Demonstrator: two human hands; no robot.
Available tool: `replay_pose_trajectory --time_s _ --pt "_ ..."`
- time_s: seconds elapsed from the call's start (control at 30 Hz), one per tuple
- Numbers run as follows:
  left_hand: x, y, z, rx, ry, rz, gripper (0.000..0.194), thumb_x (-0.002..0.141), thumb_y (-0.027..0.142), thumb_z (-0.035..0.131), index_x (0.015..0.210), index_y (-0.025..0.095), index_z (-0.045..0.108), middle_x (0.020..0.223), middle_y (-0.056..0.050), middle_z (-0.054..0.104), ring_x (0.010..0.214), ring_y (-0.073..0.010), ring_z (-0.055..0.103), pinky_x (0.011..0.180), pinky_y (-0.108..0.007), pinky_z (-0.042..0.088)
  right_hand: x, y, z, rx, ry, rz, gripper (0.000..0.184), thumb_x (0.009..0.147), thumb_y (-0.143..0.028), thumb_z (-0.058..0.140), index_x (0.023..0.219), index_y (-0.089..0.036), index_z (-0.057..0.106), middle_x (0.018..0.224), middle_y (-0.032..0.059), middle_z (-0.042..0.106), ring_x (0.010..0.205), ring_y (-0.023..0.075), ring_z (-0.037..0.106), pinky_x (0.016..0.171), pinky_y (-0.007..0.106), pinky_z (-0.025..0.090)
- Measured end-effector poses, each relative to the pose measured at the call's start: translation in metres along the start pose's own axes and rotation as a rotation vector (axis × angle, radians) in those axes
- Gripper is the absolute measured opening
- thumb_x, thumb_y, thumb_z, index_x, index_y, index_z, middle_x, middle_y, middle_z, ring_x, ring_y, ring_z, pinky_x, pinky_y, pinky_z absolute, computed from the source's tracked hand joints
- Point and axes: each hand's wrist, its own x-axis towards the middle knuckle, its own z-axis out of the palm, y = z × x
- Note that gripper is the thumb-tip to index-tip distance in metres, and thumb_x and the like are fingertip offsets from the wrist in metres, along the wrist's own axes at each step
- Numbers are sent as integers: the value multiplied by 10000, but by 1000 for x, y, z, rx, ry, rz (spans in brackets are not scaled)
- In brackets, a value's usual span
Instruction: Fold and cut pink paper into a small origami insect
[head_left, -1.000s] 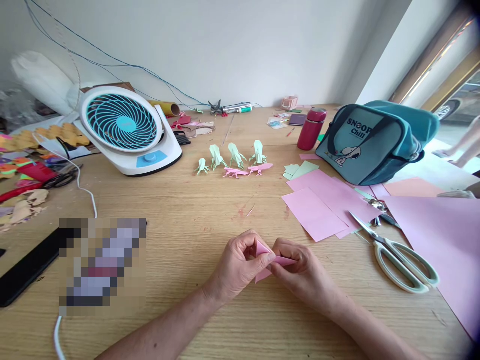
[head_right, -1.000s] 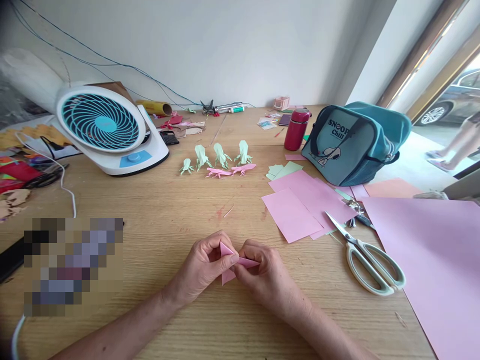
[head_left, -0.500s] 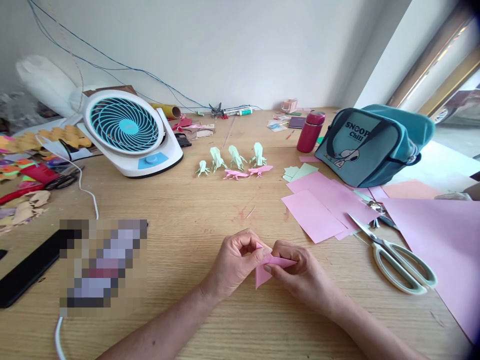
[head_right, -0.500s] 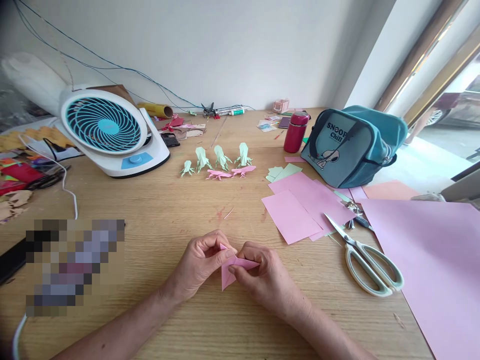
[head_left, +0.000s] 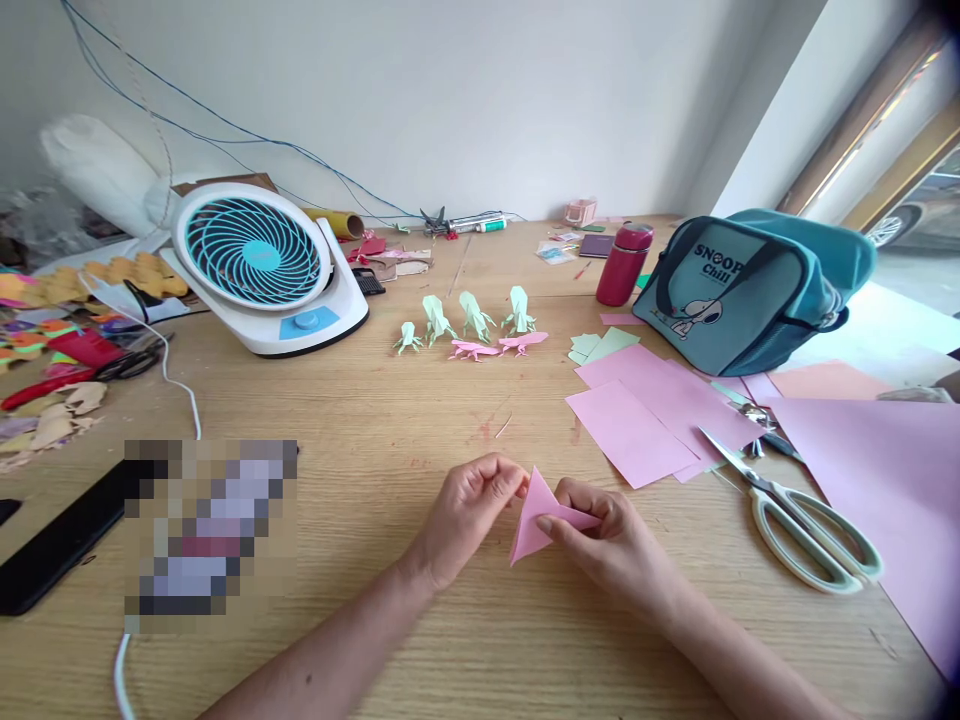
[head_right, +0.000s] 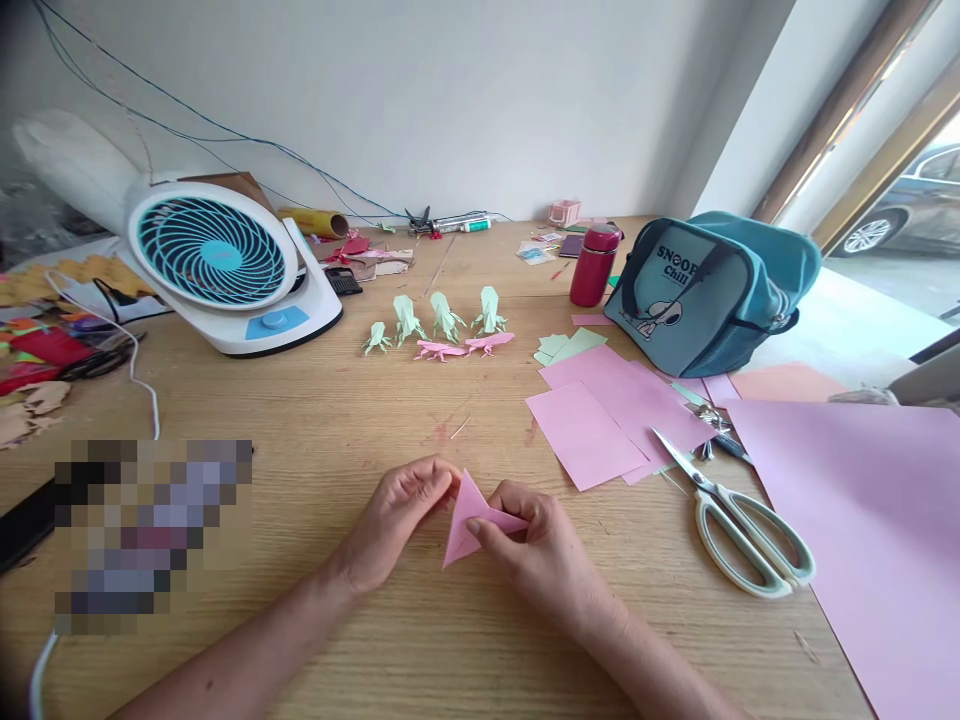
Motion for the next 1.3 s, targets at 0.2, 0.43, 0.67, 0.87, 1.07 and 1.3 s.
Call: replay_pose_trajectory --time_s 0.2,0.43,0.67,0.87,1.07,1.3 --pt "-6 -9 11 217 -64 19 315 827 420 685 708 147 583 658 17 531 606 -106 472 571 -225 379 4 5 -4 168 74 13 406 819 -541 665 676 -177 557 650 -23 477 601 116 389 550 246 302" --pt "-5 -7 6 396 -92 114 226 906 277 574 711 163 559 684 18 554 646 -113 484 605 -222 377 6 -2 -7 311 38 58 372 737 -520 759 738 -178 613 680 -14 584 637 130 508 613 254 401" --pt "-7 -5 5 641 -199 209 245 871 175 558 671 187 418 682 39 479 640 -109 444 605 -234 328 9 7 -7 320 9 71 363 725 -462 789 687 -164 586 641 -21 549 609 113 461 573 244 357" --pt "-8 -4 5 583 -208 185 194 866 131 516 705 189 423 687 50 461 642 -97 432 613 -225 327 5 4 -10 252 31 48 402 781 -508 728 669 -168 545 603 -33 489 575 100 400 533 237 293" --pt "-2 -5 1 298 -135 69 214 910 298 554 743 174 501 685 41 453 641 -101 411 600 -226 331 3 -4 -14 216 79 91 464 861 -583 593 645 -177 531 587 -20 498 542 103 404 516 249 287" --pt "5 -5 -6 -46 -63 -47 279 862 378 631 718 149 566 651 40 458 618 -92 371 591 -220 304 5 -3 -15 201 156 38 453 816 -555 665 604 -168 562 582 -32 447 549 98 355 513 248 268"
